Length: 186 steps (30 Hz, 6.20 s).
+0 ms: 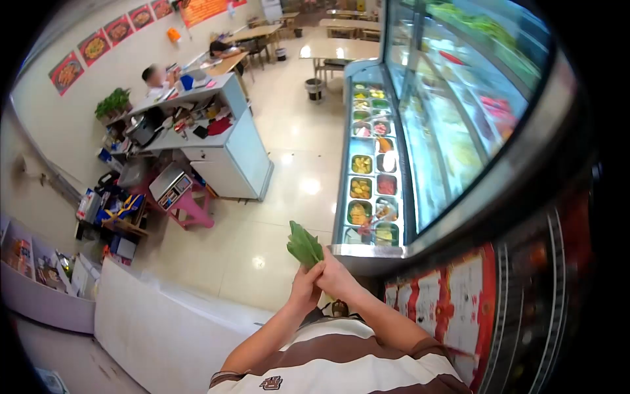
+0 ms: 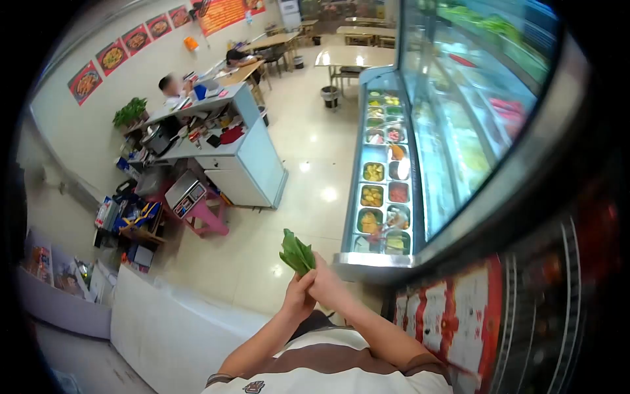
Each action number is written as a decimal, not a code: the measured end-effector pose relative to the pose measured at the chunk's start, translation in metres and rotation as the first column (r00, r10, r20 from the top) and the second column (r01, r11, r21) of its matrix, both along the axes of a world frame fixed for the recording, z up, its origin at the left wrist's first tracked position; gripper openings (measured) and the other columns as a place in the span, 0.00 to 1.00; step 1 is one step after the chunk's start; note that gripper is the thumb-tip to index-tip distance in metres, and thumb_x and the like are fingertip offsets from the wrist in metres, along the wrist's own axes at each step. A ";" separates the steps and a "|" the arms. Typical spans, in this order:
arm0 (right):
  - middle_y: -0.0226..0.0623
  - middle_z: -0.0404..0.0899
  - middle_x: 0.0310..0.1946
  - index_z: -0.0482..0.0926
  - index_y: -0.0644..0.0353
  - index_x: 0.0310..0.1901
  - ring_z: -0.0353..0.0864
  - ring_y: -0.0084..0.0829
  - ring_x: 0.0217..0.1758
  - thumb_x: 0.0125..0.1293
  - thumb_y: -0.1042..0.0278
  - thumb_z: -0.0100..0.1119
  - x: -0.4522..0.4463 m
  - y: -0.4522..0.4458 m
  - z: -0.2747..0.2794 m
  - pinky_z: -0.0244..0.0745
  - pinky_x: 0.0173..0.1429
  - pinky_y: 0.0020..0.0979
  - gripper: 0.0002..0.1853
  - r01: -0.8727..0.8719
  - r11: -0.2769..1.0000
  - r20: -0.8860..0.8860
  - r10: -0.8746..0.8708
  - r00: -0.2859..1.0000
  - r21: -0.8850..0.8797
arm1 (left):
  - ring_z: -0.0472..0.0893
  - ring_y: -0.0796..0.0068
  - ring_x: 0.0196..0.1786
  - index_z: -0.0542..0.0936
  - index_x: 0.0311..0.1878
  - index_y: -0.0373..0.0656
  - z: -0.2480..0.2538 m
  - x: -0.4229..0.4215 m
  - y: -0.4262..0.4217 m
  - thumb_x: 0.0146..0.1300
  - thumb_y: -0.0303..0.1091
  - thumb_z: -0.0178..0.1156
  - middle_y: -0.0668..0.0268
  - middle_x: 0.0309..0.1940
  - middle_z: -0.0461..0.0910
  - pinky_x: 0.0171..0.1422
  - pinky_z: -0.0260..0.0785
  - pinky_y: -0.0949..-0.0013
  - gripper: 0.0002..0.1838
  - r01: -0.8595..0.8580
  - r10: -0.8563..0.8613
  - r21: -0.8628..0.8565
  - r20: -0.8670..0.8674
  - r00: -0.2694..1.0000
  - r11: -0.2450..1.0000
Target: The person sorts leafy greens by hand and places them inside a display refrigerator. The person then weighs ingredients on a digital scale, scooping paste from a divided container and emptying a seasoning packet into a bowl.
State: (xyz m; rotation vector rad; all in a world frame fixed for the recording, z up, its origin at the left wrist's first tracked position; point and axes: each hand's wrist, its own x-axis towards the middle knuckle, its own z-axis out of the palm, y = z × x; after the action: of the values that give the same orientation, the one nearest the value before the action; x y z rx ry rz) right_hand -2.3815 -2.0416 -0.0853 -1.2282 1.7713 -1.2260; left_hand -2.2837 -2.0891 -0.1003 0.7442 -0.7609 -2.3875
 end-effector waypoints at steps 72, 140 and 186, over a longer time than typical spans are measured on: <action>0.31 0.76 0.38 0.84 0.56 0.30 0.66 0.30 0.55 0.53 0.67 0.52 -1.461 -0.885 0.104 0.57 0.60 0.36 0.10 0.705 0.692 -0.977 -0.001 -0.214 -0.155 | 0.70 0.75 0.29 0.65 0.60 0.48 -0.023 -1.170 -1.021 0.56 0.35 0.57 0.65 0.34 0.71 0.33 0.65 0.71 0.27 0.562 -0.509 0.258 -0.246 0.825 0.786; 0.55 0.75 0.16 0.73 0.64 0.18 0.77 0.52 0.21 0.66 0.60 0.47 -1.225 -0.708 0.133 0.73 0.25 0.46 0.21 0.961 0.197 -0.869 -0.490 -0.074 -0.193 | 0.79 0.70 0.28 0.80 0.38 0.37 -0.311 -1.049 -1.090 0.51 0.36 0.61 0.61 0.24 0.79 0.33 0.71 0.67 0.14 0.951 -0.146 -0.059 0.984 0.107 0.302; 0.40 0.78 0.35 0.74 0.56 0.53 0.75 0.33 0.33 0.60 0.47 0.56 -0.917 -0.933 -0.318 0.73 0.34 0.35 0.25 -0.615 0.490 -0.057 0.808 0.587 0.618 | 0.77 0.56 0.45 0.79 0.43 0.44 -0.308 -0.574 -0.489 0.56 0.42 0.57 0.57 0.42 0.79 0.49 0.68 0.54 0.15 -0.906 0.242 0.073 0.952 0.188 0.417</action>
State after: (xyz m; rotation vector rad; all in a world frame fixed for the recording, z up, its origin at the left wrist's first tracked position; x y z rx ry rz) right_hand -3.2982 -2.9749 -0.4031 -1.6303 1.3657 0.0262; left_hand -2.8578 -2.5781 -0.4084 2.1637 0.2588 -1.2202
